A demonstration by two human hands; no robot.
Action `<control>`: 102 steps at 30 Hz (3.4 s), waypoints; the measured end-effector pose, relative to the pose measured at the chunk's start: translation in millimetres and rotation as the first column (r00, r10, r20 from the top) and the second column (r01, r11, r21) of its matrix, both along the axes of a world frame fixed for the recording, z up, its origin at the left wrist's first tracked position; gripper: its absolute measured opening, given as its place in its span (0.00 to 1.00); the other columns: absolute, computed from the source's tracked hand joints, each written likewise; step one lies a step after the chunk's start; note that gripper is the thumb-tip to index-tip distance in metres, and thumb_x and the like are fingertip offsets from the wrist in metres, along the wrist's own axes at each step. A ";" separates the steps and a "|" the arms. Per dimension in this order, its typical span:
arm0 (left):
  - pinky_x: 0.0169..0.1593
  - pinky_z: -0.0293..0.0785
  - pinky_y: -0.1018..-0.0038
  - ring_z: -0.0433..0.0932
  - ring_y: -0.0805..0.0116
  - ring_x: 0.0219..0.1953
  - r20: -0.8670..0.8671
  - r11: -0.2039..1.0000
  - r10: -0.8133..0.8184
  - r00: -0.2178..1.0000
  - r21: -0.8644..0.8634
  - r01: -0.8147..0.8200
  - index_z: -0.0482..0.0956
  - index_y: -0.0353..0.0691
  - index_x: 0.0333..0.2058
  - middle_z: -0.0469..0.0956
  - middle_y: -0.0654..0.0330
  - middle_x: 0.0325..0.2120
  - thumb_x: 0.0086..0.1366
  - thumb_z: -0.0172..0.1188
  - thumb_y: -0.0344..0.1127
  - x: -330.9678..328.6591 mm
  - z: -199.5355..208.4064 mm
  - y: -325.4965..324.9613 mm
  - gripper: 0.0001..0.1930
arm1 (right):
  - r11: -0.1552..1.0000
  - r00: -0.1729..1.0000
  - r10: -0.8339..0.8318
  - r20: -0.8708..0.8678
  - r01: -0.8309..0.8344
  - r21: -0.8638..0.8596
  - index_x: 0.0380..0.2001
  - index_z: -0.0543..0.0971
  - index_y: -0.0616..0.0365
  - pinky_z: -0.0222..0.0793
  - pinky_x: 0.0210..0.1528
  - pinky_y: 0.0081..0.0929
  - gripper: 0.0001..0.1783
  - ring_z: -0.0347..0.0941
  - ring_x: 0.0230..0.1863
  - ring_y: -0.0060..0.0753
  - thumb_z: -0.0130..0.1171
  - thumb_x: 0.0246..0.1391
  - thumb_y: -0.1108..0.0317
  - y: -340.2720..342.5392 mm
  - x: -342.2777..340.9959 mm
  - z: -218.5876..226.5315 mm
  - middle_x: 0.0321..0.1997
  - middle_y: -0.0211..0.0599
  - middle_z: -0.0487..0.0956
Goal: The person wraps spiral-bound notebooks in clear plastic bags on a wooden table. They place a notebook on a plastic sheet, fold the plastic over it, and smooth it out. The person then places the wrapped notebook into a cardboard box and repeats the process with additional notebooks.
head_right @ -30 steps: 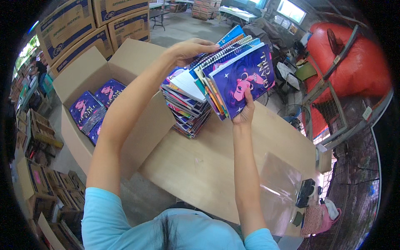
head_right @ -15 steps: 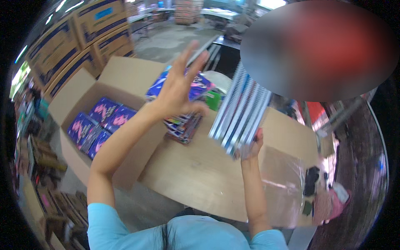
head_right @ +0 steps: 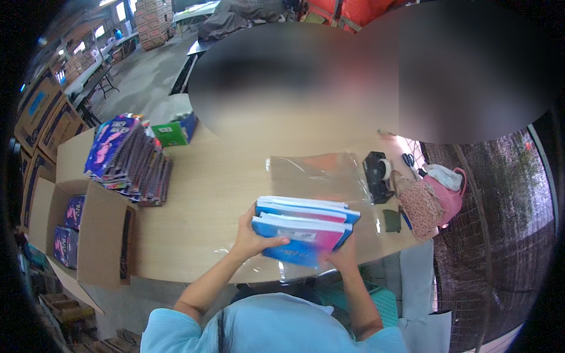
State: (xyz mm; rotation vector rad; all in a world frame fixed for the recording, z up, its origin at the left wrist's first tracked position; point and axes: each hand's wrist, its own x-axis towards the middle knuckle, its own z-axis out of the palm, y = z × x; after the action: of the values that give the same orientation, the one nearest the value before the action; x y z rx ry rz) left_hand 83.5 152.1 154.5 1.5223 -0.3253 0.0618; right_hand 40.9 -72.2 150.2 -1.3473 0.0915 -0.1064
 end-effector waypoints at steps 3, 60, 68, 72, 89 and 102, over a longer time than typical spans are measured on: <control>0.47 0.74 0.72 0.77 0.70 0.41 0.020 0.993 0.089 0.996 -0.074 -0.087 0.71 0.33 0.49 0.79 0.56 0.37 0.37 0.80 0.39 12.6 -33.2 -85.9 0.40 | 0.976 0.980 -0.023 0.198 0.065 -0.210 0.53 0.65 0.61 0.68 0.55 0.32 0.54 0.70 0.53 0.34 0.82 0.21 0.54 -87.5 38.5 -56.9 0.51 0.38 0.73; 0.55 0.65 0.64 0.71 0.64 0.46 -0.885 0.127 -0.153 0.439 -0.458 -0.880 0.71 0.39 0.47 0.73 0.60 0.41 0.69 0.47 0.52 26.1 -186.6 -229.4 0.21 | -0.046 0.696 0.498 -0.518 -0.575 -0.817 0.27 0.81 0.64 0.70 0.33 0.39 0.39 0.78 0.29 0.44 0.65 0.34 0.31 -82.4 277.7 -146.6 0.24 0.49 0.80; 0.46 0.70 0.65 0.74 0.64 0.44 -0.563 0.930 0.348 0.750 0.308 -0.201 0.71 0.37 0.48 0.73 0.56 0.44 0.61 0.59 0.45 -53.3 -189.5 -207.0 0.22 | 0.242 0.796 0.585 0.158 0.014 -0.970 0.35 0.80 0.61 0.73 0.39 0.35 0.30 0.78 0.35 0.47 0.67 0.40 0.44 -104.4 257.0 -136.9 0.32 0.42 0.80; 0.37 0.73 0.61 0.77 0.55 0.36 -0.031 0.491 -0.102 0.994 0.868 0.077 0.76 0.42 0.37 0.75 0.54 0.34 0.52 0.60 0.34 -73.7 -184.3 -172.1 0.12 | 0.498 0.870 0.486 0.086 -0.195 -0.845 0.32 0.80 0.60 0.72 0.37 0.33 0.16 0.76 0.34 0.43 0.67 0.44 0.60 -118.5 171.2 -68.8 0.33 0.40 0.79; 0.32 0.71 0.55 0.76 0.47 0.36 0.045 0.662 -0.289 0.956 0.731 0.166 0.69 0.42 0.37 0.75 0.55 0.32 0.59 0.57 0.38 -38.1 -140.2 -149.3 0.11 | 0.351 0.815 0.511 -0.272 -0.487 -0.800 0.52 0.72 0.50 0.62 0.50 0.47 0.33 0.71 0.44 0.45 0.70 0.38 0.61 -168.5 -16.3 -139.7 0.40 0.37 0.76; 0.33 0.73 0.64 0.75 0.59 0.34 0.352 0.520 -0.213 0.912 0.831 -0.199 0.72 0.49 0.38 0.73 0.63 0.30 0.56 0.57 0.34 -5.8 -110.5 -153.6 0.10 | 0.062 0.895 0.380 0.231 0.225 -0.972 0.50 0.75 0.46 0.67 0.47 0.42 0.28 0.73 0.42 0.42 0.65 0.41 0.61 -156.9 -2.6 -92.2 0.37 0.37 0.78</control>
State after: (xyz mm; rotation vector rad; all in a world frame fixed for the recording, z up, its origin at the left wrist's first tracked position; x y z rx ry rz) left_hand 77.7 -1.5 44.0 2.5327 -0.7958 0.2557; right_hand 38.3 -229.1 58.0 -2.7819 -0.6166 -0.4590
